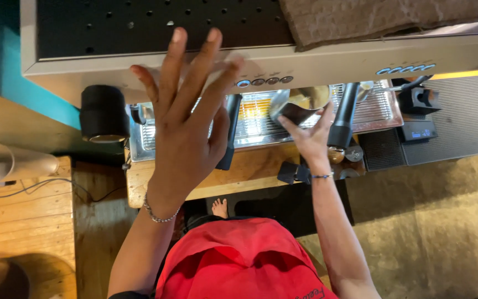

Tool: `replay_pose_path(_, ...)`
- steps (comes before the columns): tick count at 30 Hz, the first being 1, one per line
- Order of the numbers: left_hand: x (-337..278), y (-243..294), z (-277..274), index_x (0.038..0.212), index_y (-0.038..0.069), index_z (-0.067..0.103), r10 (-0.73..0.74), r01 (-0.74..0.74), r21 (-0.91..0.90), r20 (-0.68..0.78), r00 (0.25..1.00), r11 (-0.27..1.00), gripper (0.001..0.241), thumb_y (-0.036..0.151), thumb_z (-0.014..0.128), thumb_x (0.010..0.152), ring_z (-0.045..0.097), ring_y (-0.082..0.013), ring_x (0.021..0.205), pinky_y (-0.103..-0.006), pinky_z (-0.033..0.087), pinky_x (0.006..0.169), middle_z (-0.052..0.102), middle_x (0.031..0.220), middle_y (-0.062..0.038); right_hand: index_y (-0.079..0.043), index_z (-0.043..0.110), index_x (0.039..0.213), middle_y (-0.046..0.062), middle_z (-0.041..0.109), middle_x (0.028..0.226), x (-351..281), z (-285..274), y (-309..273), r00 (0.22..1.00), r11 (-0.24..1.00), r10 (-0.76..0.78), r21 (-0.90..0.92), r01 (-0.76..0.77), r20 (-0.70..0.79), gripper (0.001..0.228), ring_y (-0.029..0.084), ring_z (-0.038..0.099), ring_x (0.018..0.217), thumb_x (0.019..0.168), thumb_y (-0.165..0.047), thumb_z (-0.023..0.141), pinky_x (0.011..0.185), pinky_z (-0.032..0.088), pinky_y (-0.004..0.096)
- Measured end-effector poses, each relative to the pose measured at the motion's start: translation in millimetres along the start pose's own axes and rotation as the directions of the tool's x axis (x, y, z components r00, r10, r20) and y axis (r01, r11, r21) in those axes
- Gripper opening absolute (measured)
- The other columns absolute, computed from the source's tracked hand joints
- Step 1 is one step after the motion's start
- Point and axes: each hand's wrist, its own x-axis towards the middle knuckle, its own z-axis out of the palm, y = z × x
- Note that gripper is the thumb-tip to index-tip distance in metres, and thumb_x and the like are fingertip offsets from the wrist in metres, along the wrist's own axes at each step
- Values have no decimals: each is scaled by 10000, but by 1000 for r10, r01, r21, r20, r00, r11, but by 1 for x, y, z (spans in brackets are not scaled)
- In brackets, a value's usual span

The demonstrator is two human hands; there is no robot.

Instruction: The person scoops ground coffee into a portafilter placed on a digital scale, levels the grounds, and tamps them using a tamper. The person then locks the portafilter into the espresso machine group head, removes it, and wipes the rim with a cloth before repeating the process.

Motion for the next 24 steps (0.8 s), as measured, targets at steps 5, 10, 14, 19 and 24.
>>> replay_pose_path(5, -42, 19, -16, 1146, 19, 702, -38, -49, -369, -226, 973, 928, 141, 0, 633, 1024, 621, -408, 1317, -638, 389, 1263, 692, 1266, -163, -41, 421, 1465, 176, 488, 1428, 4, 20, -138, 945, 963, 238, 74, -260, 226, 1027, 346, 448, 1376, 705, -522, 918, 1198, 358, 517)
replay_pose_path(10, -103, 42, -7, 889, 74, 589, -122, -102, -562, -346, 930, 821, 108, 124, 563, 982, 672, -268, 722, -423, 530, 691, 718, 852, -92, -8, 426, 1431, 113, 571, 1240, -13, 74, -139, 981, 992, 102, 54, -112, 165, 988, 296, 490, 1097, 681, -430, 912, 982, 387, 444)
replay_pose_path(14, -151, 54, 15, 932, 65, 659, -269, 49, -691, -214, 939, 721, 184, 213, 584, 1011, 571, -189, 624, -341, 467, 695, 696, 768, -11, 19, 369, 1458, 190, 511, 1351, -13, 75, -162, 955, 976, 193, 52, -210, 225, 1090, 332, 511, 1160, 731, -637, 847, 881, 488, 493)
replay_pose_path(19, -231, 41, 55, 1126, 113, 684, -398, 486, -632, 289, 870, 603, 163, 145, 666, 967, 646, -142, 713, -302, 513, 765, 669, 808, 14, 29, 309, 1535, 179, 469, 1473, -19, 74, -146, 955, 979, 173, 64, -193, 240, 1104, 357, 413, 1322, 772, -481, 922, 1083, 411, 497)
replay_pose_path(24, -307, 25, 107, 1305, 219, 643, -463, 861, -278, 751, 472, 427, 393, 424, 585, 976, 747, -164, 1038, -295, 552, 935, 791, 1083, -25, -13, 193, 1630, 202, 361, 1659, -42, 33, -145, 967, 982, 49, 164, -92, 250, 1074, 337, 340, 1548, 864, -286, 896, 1294, 230, 498)
